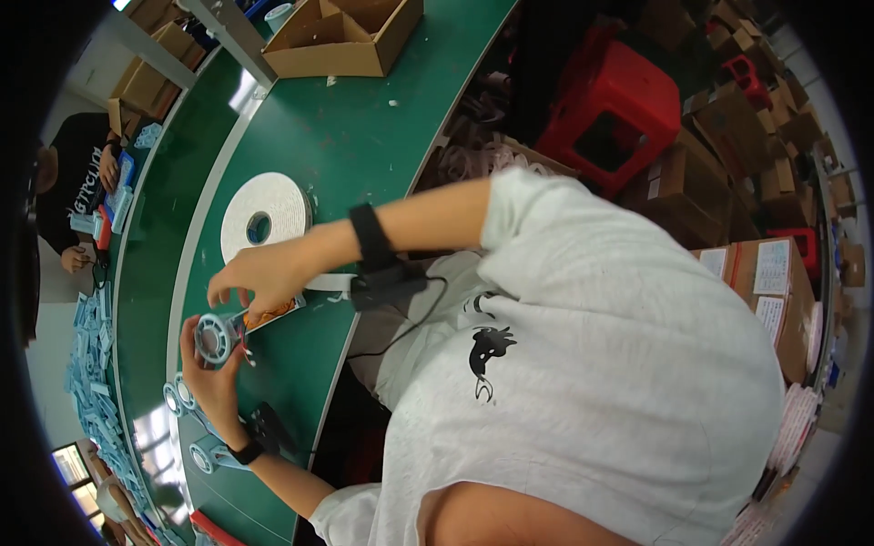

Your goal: The person picks up a battery, applies tape from a roll to it, and presses the battery into a plastic fan housing. This process is repeated multiple times with additional batteries and fan housings.

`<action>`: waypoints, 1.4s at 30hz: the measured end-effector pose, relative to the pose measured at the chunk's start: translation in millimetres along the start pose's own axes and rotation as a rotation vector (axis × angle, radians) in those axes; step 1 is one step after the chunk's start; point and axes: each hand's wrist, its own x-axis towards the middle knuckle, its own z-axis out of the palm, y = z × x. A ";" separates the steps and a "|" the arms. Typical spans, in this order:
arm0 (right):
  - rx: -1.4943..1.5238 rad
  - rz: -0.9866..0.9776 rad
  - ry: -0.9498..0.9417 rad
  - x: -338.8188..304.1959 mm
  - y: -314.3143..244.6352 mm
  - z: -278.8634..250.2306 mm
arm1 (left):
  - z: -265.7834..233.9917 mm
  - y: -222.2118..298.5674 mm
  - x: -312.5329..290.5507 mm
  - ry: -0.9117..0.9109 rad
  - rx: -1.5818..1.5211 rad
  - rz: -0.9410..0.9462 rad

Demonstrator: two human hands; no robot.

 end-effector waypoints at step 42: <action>-0.618 0.575 1.420 -308.9 85.1 -153.4 | 227.5 91.7 272.5 -0.498 0.552 0.887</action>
